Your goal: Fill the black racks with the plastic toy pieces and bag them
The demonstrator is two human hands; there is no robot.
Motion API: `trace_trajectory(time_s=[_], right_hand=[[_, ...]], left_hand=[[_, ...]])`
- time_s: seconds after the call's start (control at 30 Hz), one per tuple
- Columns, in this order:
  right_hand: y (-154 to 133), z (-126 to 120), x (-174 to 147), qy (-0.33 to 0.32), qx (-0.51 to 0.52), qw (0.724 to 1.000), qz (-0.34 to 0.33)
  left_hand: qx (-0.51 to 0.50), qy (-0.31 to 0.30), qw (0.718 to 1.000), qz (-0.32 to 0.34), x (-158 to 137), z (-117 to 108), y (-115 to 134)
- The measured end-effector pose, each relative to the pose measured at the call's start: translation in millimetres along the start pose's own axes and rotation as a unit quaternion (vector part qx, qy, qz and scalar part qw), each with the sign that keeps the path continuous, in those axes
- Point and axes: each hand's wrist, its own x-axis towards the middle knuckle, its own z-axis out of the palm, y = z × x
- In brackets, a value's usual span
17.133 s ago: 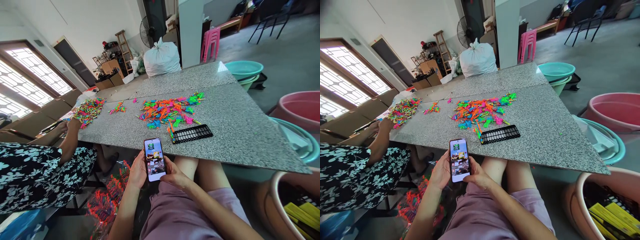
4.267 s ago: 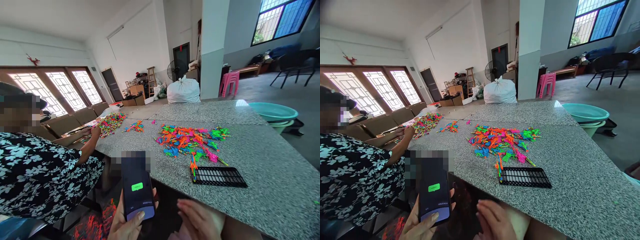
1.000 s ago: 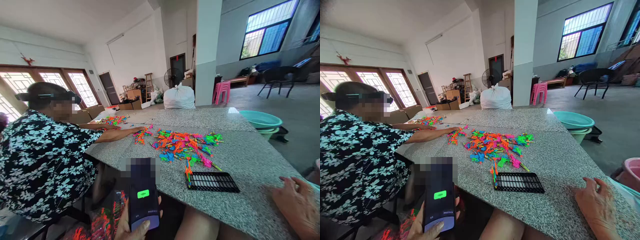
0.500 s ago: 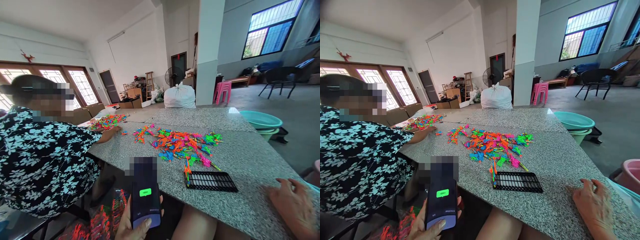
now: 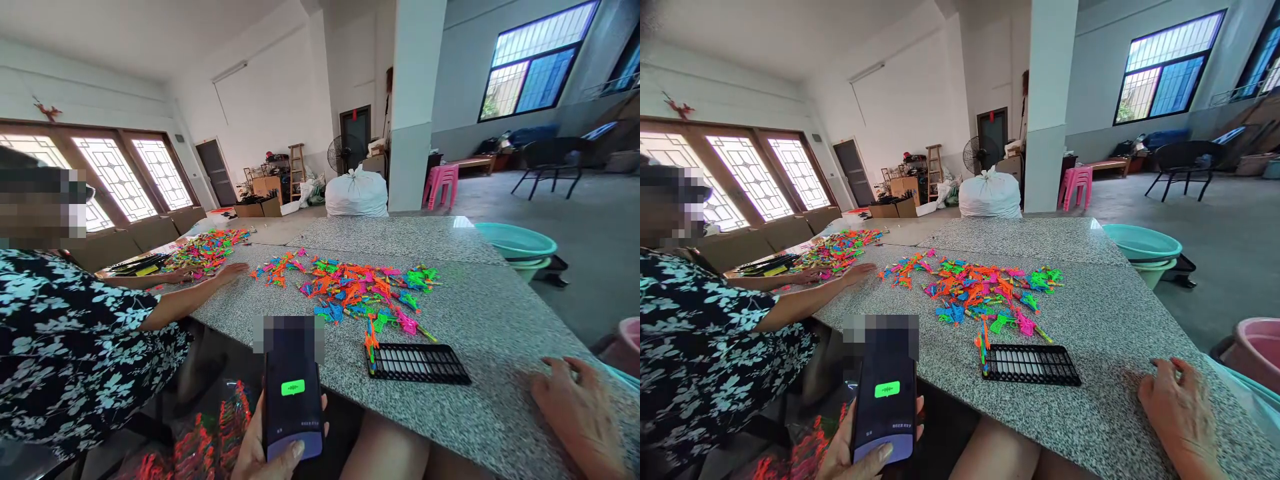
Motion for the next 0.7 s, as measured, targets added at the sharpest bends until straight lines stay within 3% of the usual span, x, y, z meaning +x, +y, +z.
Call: trace_trajectory(time_s=[0.23, 0.43, 0.57, 0.7], right_hand=[[4, 7, 0, 0.012, -0.007, 1.0, -0.001], [6, 24, -3, -0.013, -0.04, 0.998, -0.038], [2, 21, -6, 0.002, -0.078, 0.997, -0.019], [1, 17, -8, 0.007, -0.08, 0.997, -0.007]], left_hand=[[0.007, -0.001, 0.999, -0.036, -2, 0, 3], [0.006, -0.006, 1.0, -0.029, 3, -5, 0], [0.026, -0.035, 0.998, -0.049, 4, -12, -3], [0.005, -0.032, 0.999, -0.029, 2, -4, -4]])
